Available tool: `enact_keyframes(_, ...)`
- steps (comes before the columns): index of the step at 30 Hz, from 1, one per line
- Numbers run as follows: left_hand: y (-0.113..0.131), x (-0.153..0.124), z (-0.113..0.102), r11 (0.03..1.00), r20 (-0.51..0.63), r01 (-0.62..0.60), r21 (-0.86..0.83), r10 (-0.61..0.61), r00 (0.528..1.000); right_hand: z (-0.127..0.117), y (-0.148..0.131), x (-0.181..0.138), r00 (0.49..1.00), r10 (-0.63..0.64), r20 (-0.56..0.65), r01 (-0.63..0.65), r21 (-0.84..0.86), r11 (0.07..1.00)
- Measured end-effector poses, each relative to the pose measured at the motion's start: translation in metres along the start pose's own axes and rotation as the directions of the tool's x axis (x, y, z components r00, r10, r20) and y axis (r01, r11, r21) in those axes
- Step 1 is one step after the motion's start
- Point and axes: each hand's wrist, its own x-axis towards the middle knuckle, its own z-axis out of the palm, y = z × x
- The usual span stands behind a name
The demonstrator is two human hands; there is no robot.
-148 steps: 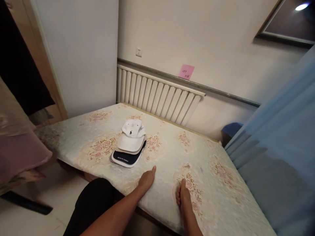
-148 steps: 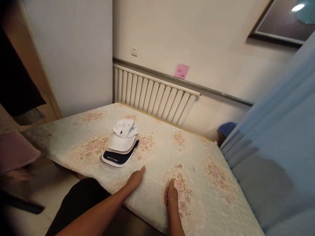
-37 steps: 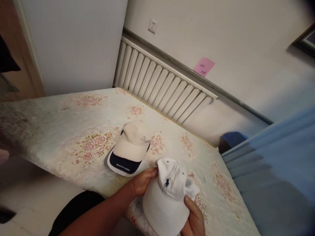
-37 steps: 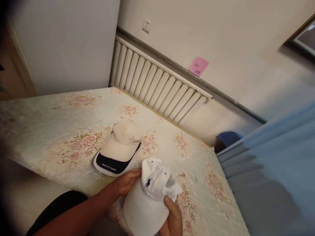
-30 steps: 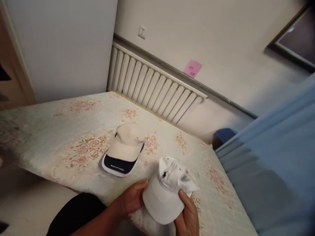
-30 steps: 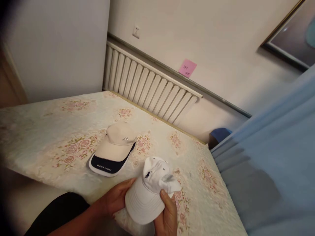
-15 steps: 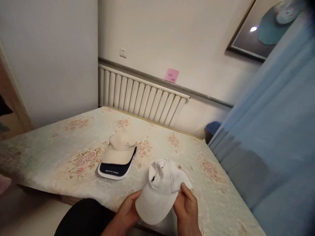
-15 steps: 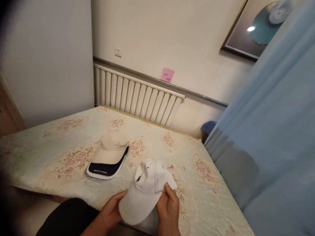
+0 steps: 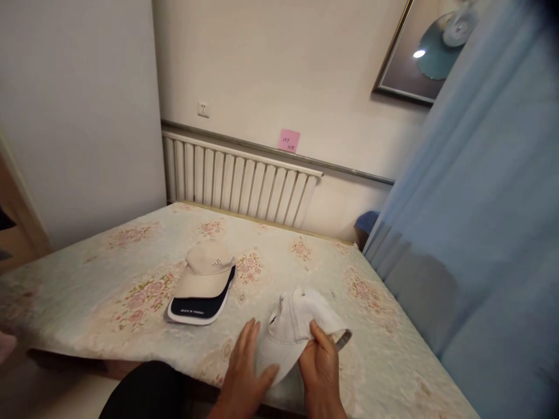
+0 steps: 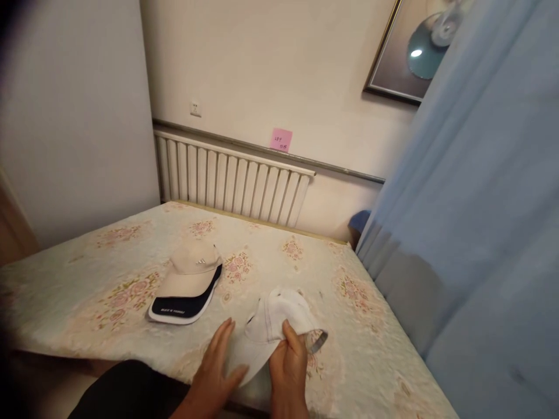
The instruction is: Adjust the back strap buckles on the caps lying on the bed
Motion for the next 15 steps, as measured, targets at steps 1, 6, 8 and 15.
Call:
enact_keyframes(1, 0.006, -0.001, 0.002, 0.992, 0.024, -0.098, 0.085, 0.096, 0.995, 0.0, 0.002, -0.002, 1.0, -0.009, -0.009, 0.009, -0.026, 1.0)
enact_keyframes(6, 0.039, -0.003, 0.008, 0.894, 0.141, -0.317, 0.316, 0.286, 0.948, 0.002, 0.002, -0.013, 0.996, 0.001, -0.086, -0.009, -0.091, 0.996)
enact_keyframes(8, 0.044, -0.004, 0.014, 0.869, 0.161, -0.329, 0.369, 0.289, 0.944, 0.004, 0.0, -0.016, 0.996, 0.031, -0.078, -0.035, -0.045, 0.998)
enact_keyframes(15, 0.026, 0.003, 0.032, 0.761, -0.007, -0.278, 0.586, 0.348, 0.938, 0.012, -0.011, -0.013, 0.998, 0.028, -0.049, -0.019, 0.166, 0.986)
